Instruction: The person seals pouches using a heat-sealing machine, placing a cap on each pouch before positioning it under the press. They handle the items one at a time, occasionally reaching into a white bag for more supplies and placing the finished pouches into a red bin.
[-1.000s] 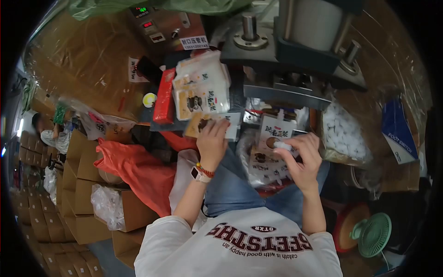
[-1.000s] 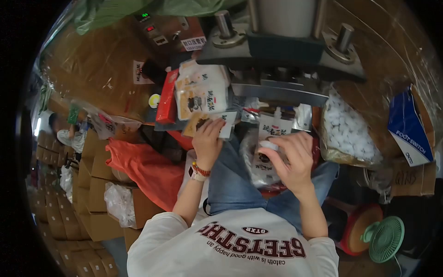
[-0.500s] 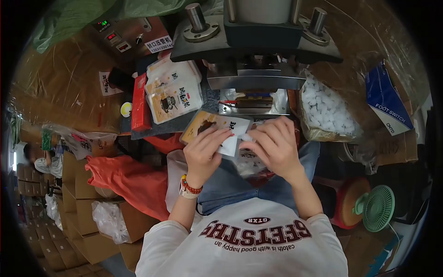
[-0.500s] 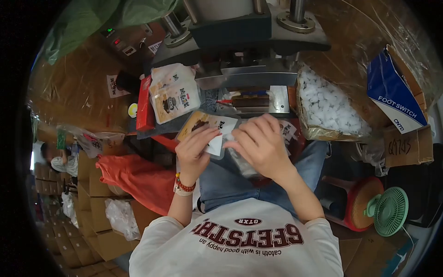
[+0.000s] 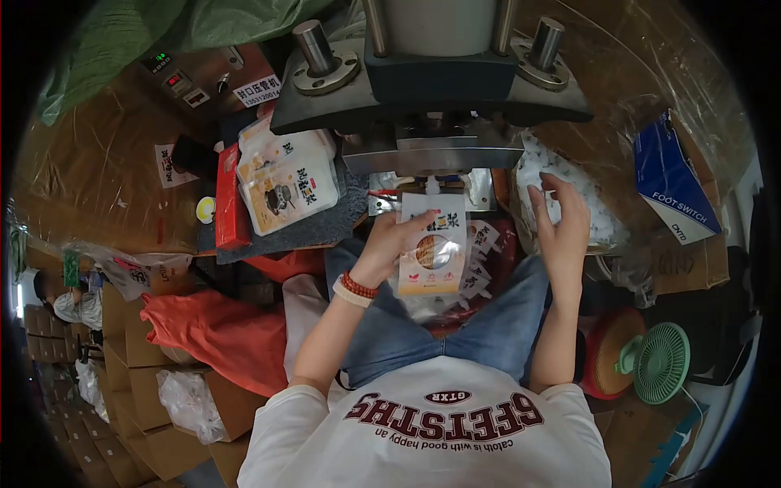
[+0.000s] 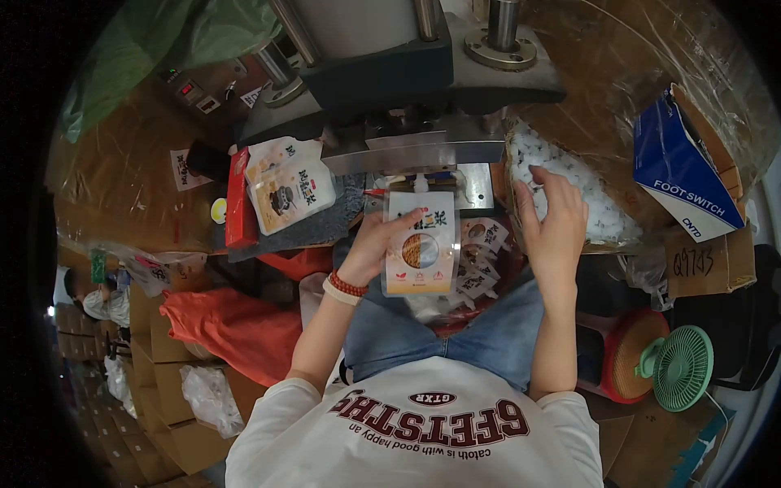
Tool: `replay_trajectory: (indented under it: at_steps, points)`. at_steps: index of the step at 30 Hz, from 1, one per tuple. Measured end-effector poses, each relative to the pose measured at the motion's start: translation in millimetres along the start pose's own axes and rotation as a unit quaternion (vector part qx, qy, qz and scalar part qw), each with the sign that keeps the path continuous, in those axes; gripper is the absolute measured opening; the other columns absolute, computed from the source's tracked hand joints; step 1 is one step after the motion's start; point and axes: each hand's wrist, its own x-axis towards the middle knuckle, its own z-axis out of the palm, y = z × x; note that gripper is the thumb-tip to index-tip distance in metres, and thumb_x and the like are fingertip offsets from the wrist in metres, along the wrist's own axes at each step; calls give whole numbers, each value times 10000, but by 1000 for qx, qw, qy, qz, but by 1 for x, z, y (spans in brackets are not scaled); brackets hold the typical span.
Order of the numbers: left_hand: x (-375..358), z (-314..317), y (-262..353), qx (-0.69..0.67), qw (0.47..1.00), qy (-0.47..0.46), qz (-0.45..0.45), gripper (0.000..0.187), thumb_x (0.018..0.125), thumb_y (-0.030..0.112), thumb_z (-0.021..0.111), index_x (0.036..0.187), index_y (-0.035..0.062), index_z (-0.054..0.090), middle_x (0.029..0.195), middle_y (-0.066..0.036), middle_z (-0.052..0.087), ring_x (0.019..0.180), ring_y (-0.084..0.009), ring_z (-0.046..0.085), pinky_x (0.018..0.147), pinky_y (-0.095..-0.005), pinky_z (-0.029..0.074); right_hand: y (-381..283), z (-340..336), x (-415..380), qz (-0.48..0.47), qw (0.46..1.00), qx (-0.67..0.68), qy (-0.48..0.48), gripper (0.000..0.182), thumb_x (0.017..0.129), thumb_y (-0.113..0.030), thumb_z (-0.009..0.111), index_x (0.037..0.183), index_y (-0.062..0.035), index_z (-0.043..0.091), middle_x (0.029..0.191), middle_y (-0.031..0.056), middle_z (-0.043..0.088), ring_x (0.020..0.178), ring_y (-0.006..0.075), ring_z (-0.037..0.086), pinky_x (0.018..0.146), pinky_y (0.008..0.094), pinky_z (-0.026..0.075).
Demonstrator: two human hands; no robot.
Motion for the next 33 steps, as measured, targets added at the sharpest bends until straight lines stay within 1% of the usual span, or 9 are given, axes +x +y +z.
replay_trajectory:
  at_steps: [9, 11, 12, 17, 19, 23, 25, 29, 33]
  points:
    - [13, -21, 11, 48, 999, 0, -8, 244, 853, 167, 683, 994, -28, 650, 944, -85, 679, 814, -109, 643, 700, -253, 511, 60, 44, -6, -22, 976, -150, -154, 264, 824, -129, 610, 1074, -43, 619, 952, 132, 628, 928, 307, 557, 842, 402, 399]
    - [3, -50, 26, 421, 860, 214, 195, 418, 833, 333, 695, 1085, 6, 628, 961, -77, 680, 788, -225, 635, 716, -338, 488, 67, 41, -2, -37, 978, -137, -151, 264, 821, -110, 609, 1075, -37, 618, 950, 140, 626, 937, 315, 555, 849, 402, 398]
    - [-3, -67, 31, 557, 667, 309, 387, 502, 823, 366, 685, 1192, 43, 581, 1121, -98, 639, 1026, -315, 591, 870, -395, 455, 70, 39, -2, -47, 980, -99, -168, 259, 823, -88, 595, 1070, -14, 617, 970, 160, 625, 940, 334, 556, 852, 415, 406]
    - [-52, -104, 10, 790, 438, 274, 331, 481, 803, 254, 686, 1241, 96, 566, 1217, -84, 603, 1211, -312, 506, 975, -368, 422, 66, 33, 6, -56, 984, -28, -165, 242, 849, -51, 557, 1073, 29, 601, 978, 184, 618, 929, 355, 558, 852, 411, 429]
    - [-67, -113, 1, 698, 591, 240, 323, 405, 781, 132, 669, 1183, 126, 617, 1127, -85, 645, 1084, -286, 598, 893, -348, 477, 49, 25, 5, -46, 996, -14, -72, 210, 895, -44, 525, 1075, 36, 596, 967, 168, 617, 909, 292, 588, 803, 364, 461]
    - [-70, -99, 7, 554, 744, 289, 236, 319, 737, 10, 630, 1027, 124, 696, 1002, -99, 681, 931, -247, 655, 795, -312, 510, 11, 11, 3, 23, 986, 149, -68, 235, 935, -66, 503, 1140, 33, 562, 968, 137, 627, 883, 202, 605, 765, 305, 481]
    - [-75, -79, 7, 535, 737, 282, 302, 310, 734, -13, 614, 1009, 102, 697, 995, -104, 683, 926, -252, 655, 800, -316, 509, -20, 7, -14, 109, 854, 496, -118, 197, 912, -6, 537, 1106, 23, 554, 935, 101, 623, 816, 135, 589, 675, 246, 467]
    - [-84, -41, -1, 492, 715, 250, 429, 315, 717, -68, 579, 991, 44, 684, 984, -122, 682, 937, -271, 652, 827, -337, 505, -50, 23, -49, 107, 736, 610, -273, 251, 811, 36, 672, 1021, -3, 542, 957, 64, 643, 775, 84, 584, 679, 212, 476]
    - [-92, -24, -2, 550, 643, 226, 482, 349, 702, -76, 561, 1018, 36, 658, 1013, -116, 670, 984, -300, 632, 867, -371, 498, -58, 28, -55, 81, 762, 602, -227, 237, 798, 20, 688, 1021, 6, 608, 946, 61, 649, 740, 68, 568, 648, 195, 462]
